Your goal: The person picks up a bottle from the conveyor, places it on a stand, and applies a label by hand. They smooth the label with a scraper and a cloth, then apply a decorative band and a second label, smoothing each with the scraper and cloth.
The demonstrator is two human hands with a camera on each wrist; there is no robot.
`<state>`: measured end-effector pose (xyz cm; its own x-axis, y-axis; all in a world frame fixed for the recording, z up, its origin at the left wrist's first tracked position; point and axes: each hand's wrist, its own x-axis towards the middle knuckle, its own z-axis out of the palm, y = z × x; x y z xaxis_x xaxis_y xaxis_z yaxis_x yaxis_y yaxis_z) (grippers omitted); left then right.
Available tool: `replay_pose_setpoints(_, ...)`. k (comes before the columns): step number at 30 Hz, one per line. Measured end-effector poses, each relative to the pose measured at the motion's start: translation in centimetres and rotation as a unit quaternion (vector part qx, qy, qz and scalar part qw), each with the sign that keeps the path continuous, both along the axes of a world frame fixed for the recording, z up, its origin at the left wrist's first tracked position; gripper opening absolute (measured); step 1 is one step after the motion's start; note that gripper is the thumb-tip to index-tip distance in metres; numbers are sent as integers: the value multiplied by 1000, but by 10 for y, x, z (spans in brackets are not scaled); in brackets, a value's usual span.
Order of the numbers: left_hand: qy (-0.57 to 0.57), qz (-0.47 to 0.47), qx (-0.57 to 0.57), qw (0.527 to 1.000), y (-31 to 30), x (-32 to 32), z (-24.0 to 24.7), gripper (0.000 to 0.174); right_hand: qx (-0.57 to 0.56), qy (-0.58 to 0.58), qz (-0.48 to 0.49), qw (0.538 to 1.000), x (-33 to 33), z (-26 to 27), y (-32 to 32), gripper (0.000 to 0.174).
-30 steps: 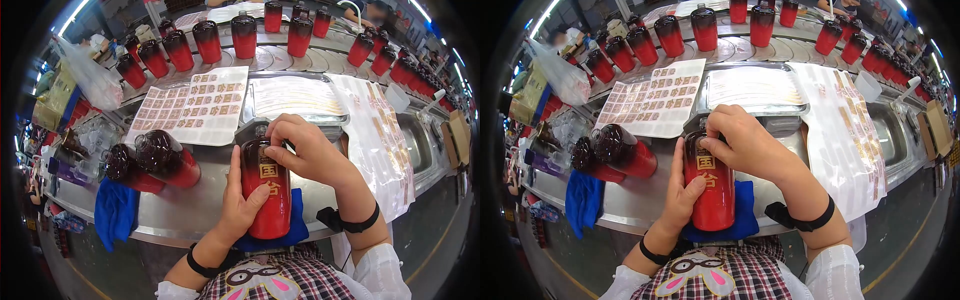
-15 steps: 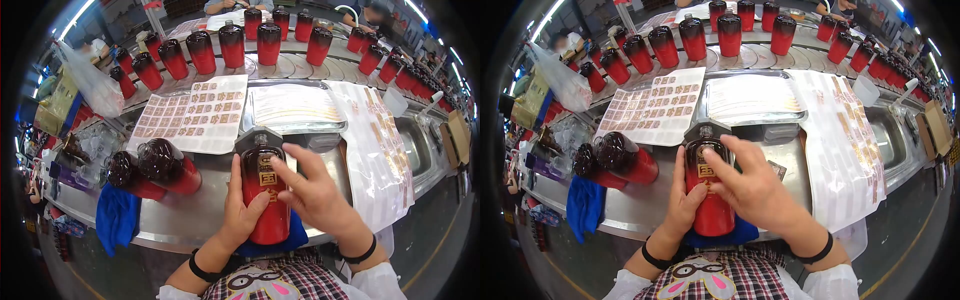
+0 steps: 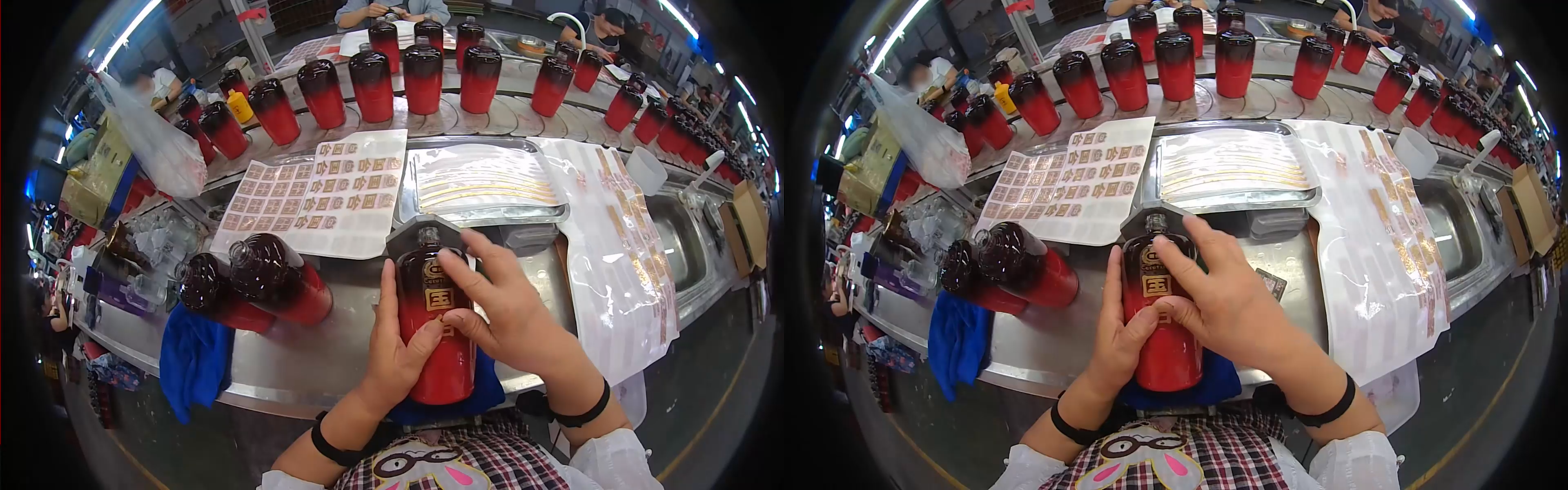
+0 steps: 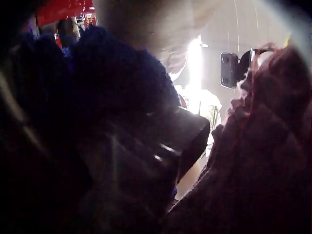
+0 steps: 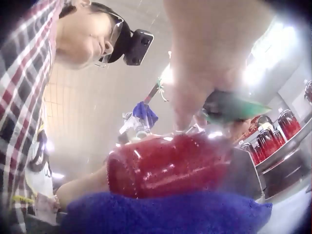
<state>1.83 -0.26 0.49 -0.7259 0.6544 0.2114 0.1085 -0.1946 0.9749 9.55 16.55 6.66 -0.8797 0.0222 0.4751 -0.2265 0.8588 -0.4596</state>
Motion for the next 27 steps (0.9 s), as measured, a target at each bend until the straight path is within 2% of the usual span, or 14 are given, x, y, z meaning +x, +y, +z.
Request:
replay_pose_setpoints(2,-30,-12,19,999,1,1,3,87,-14,10,-9,1000,1,6,6,63)
replay_pose_setpoints(3,-44,-18,29,998,2,2,4,87,10,62,-16,998,-1,13,13,52)
replay_pose_setpoints(6,-31,-9,8,999,1,1,2,88,-117,-69,-53,989,-1,49,20,33)
replay_pose_setpoints(7,-30,-6,12,999,2,1,1,88,-75,-72,-43,994,-8,60,20,26)
replay_pose_setpoints(10,-31,0,16,999,3,2,0,88,-4,-111,86,990,-34,70,25,27)
replay_pose_setpoints(11,-34,-1,10,999,2,2,2,88,-6,-93,121,988,-44,65,28,25)
replay_pose_setpoints(14,-10,-18,-28,999,-1,-1,0,85,23,-81,61,995,-61,49,40,22)
replay_pose_setpoints(15,4,-22,-35,999,-1,-2,-1,85,-6,-67,3,998,-61,40,43,19)
replay_pose_setpoints(18,43,-24,-40,998,-1,-4,-6,86,-258,-66,23,964,-42,37,30,17)
replay_pose_setpoints(21,-56,-5,42,998,2,6,10,87,-290,-49,-68,953,-30,19,28,27)
replay_pose_setpoints(22,100,23,1,995,-2,1,16,87,-303,-34,-98,948,-27,16,27,30)
replay_pose_setpoints(23,252,51,-41,965,-11,-9,23,88,-352,-69,-106,927,-24,16,26,33)
replay_pose_setpoints(24,397,76,-83,911,-15,-14,30,90,-380,-68,-95,918,-23,11,24,32)
replay_pose_setpoints(27,449,41,-136,882,-12,-20,38,87,-433,-65,-68,896,-27,-3,20,31)
